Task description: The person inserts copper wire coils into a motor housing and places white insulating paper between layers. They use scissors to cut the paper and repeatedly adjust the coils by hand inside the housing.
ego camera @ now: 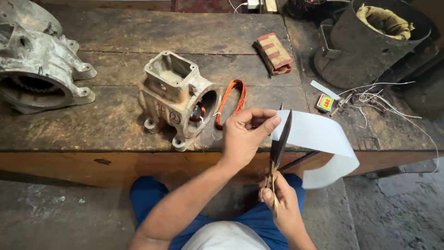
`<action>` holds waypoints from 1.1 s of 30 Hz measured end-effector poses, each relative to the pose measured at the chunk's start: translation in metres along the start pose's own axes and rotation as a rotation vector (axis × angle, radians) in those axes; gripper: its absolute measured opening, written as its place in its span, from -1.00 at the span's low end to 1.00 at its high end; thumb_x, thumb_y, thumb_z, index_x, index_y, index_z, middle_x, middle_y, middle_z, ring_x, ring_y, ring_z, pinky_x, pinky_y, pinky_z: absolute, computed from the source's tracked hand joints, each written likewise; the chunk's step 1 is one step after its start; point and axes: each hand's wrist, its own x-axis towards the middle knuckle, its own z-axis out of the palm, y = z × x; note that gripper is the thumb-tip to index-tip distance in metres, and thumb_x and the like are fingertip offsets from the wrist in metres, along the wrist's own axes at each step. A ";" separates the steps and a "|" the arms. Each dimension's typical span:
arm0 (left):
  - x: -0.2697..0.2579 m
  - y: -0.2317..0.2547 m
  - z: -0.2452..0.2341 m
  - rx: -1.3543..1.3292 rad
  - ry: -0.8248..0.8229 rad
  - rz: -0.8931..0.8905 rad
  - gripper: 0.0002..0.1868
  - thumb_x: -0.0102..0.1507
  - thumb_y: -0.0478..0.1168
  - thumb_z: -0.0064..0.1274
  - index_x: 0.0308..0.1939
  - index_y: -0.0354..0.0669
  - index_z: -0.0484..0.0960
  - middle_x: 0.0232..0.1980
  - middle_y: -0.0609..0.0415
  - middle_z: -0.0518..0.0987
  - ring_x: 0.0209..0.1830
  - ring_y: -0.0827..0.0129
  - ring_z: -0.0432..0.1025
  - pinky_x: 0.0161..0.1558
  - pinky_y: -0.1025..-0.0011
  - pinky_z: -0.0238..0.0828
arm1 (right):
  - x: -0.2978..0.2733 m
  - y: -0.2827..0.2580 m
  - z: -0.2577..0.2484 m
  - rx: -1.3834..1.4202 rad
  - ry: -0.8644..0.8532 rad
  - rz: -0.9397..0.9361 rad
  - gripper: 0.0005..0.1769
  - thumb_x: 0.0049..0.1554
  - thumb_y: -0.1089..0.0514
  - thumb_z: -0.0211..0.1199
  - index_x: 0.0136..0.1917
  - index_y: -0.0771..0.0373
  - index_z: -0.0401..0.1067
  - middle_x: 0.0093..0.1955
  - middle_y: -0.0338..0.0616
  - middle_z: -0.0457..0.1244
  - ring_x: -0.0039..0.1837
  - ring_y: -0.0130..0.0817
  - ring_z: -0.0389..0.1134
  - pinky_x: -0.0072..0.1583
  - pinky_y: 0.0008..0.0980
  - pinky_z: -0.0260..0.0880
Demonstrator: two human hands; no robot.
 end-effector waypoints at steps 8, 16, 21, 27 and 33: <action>0.009 0.003 -0.005 0.278 -0.114 -0.048 -0.81 0.37 -0.23 0.16 -0.07 -0.30 0.55 -0.22 0.18 0.58 -0.24 0.57 0.45 -0.19 0.55 0.46 | -0.007 0.010 -0.002 -0.064 0.083 0.076 -0.66 0.20 -0.03 0.27 -0.20 0.28 0.33 -0.39 -0.29 0.22 -0.33 -0.57 0.20 -0.25 -0.53 0.25; 0.013 0.009 0.012 -0.118 -0.611 -0.143 -0.78 0.51 -0.08 -0.06 0.06 -0.15 0.42 -0.09 0.26 0.50 -0.06 0.66 0.38 0.03 0.56 0.44 | -0.027 0.025 -0.001 -0.032 0.137 -0.015 -0.65 0.19 -0.05 0.28 -0.10 0.30 0.37 -0.33 -0.29 0.25 -0.29 -0.56 0.27 -0.20 -0.53 0.32; 0.005 0.002 0.020 -0.099 -0.712 -0.099 -0.79 0.55 -0.10 -0.04 0.05 -0.18 0.43 -0.19 0.26 0.45 -0.23 0.69 0.26 -0.16 0.62 0.23 | -0.038 0.019 -0.004 -0.167 0.260 -0.107 -0.59 0.08 -0.11 0.35 -0.14 0.30 0.41 -0.37 -0.25 0.30 -0.30 -0.54 0.33 -0.23 -0.52 0.35; 0.043 -0.037 0.017 0.026 -0.262 0.121 -0.81 0.53 -0.12 0.01 0.05 -0.17 0.46 -0.16 0.29 0.42 -0.17 0.68 0.29 -0.11 0.60 0.35 | 0.003 -0.028 -0.054 -0.431 0.286 0.318 -0.70 0.06 -0.06 0.34 -0.11 0.21 0.56 -0.38 -0.28 0.34 -0.30 -0.57 0.31 -0.25 -0.50 0.28; 0.038 -0.054 -0.003 -0.170 -0.145 -0.175 -0.83 0.46 -0.11 -0.01 -0.02 -0.10 0.45 -0.21 0.28 0.49 -0.24 0.65 0.37 -0.20 0.56 0.43 | 0.028 -0.019 -0.057 -0.131 0.036 0.221 -0.71 0.18 0.01 0.29 -0.16 0.30 0.43 -0.37 -0.32 0.22 -0.31 -0.58 0.21 -0.26 -0.53 0.21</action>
